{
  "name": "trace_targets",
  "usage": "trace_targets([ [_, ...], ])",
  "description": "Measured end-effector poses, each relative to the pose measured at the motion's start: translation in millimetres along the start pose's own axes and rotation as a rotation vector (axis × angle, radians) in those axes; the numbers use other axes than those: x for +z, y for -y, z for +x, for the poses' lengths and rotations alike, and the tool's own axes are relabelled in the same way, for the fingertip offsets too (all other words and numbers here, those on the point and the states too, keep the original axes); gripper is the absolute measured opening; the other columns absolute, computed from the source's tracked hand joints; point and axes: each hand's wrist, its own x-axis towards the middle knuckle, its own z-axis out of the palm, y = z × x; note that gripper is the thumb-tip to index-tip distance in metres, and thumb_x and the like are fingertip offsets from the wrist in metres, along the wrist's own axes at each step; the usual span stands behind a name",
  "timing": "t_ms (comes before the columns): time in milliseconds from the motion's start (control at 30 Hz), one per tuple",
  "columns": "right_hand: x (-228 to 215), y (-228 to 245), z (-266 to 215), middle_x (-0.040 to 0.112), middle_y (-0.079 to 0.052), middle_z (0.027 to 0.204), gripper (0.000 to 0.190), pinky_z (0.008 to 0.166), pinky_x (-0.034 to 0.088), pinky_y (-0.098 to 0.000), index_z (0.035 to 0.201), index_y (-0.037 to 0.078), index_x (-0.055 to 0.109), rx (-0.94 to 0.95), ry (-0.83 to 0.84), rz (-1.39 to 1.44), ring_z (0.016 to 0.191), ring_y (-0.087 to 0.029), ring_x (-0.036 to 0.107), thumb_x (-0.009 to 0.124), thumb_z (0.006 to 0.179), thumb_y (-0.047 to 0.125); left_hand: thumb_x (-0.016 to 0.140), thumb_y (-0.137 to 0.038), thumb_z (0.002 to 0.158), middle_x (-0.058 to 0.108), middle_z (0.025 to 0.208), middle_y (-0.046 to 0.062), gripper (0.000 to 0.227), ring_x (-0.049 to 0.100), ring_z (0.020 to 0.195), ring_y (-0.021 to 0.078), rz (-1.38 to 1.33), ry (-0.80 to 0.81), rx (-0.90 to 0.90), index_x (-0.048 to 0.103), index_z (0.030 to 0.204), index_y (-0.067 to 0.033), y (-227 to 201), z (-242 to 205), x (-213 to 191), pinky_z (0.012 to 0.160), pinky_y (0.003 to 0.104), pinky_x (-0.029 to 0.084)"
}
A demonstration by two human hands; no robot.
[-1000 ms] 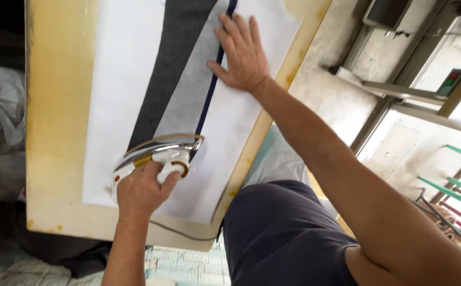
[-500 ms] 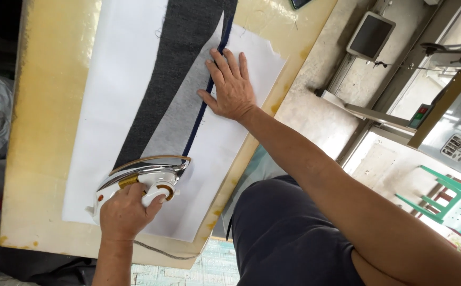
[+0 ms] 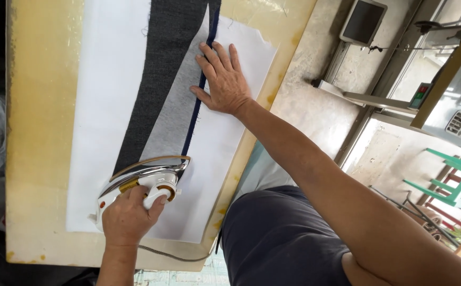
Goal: The person irons a dark fabric piece on a workbench using a steam iron. They place a white paper over the fabric and continue ironing to press the material flat.
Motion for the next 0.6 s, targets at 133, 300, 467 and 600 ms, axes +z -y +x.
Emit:
trace_targets([
  [133, -1.6, 0.3, 0.5, 0.039, -0.019, 0.159, 0.072, 0.121, 0.020, -0.0683, 0.147, 0.003, 0.049, -0.007, 0.010, -0.002, 0.146, -0.045, 0.039, 0.062, 0.103, 0.058, 0.048, -0.073, 0.091, 0.068, 0.077, -0.003, 0.057, 0.068, 0.068, 0.0223, -0.007, 0.030, 0.011, 0.071, 0.093, -0.0201, 0.2, 1.5, -1.5, 0.043, 0.041, 0.042],
  [300, -0.6, 0.4, 3.0, 0.038, -0.019, 0.160, 0.072, 0.121, 0.019, -0.0684, 0.148, 0.002, 0.049, -0.014, 0.021, 0.002, 0.147, -0.045, 0.037, 0.061, 0.103, 0.057, 0.046, -0.074, 0.090, 0.069, 0.075, -0.004, 0.061, 0.068, 0.066, 0.0216, -0.039, 0.035, -0.010, 0.071, 0.090, -0.0189, 0.6, 2.2, -1.4, 0.041, 0.039, 0.041],
  [467, -3.1, 0.2, 1.8, 0.038, -0.019, 0.160, 0.072, 0.121, 0.019, -0.0679, 0.148, 0.002, 0.050, -0.003, 0.030, 0.012, 0.146, -0.045, 0.038, 0.060, 0.103, 0.058, 0.048, -0.072, 0.091, 0.067, 0.073, -0.003, 0.057, 0.068, 0.065, 0.0211, -0.030, 0.070, 0.014, 0.070, 0.090, -0.0190, 1.6, 2.9, -2.5, 0.040, 0.039, 0.039],
  [600, -4.6, 0.2, 3.8, 0.039, -0.020, 0.160, 0.072, 0.121, 0.019, -0.0681, 0.147, 0.003, 0.050, -0.005, 0.021, 0.027, 0.146, -0.045, 0.039, 0.059, 0.102, 0.058, 0.045, -0.073, 0.091, 0.065, 0.069, -0.002, 0.060, 0.066, 0.062, 0.0215, -0.039, 0.057, 0.010, 0.071, 0.089, -0.0195, 2.0, 3.3, -2.7, 0.039, 0.039, 0.040],
])
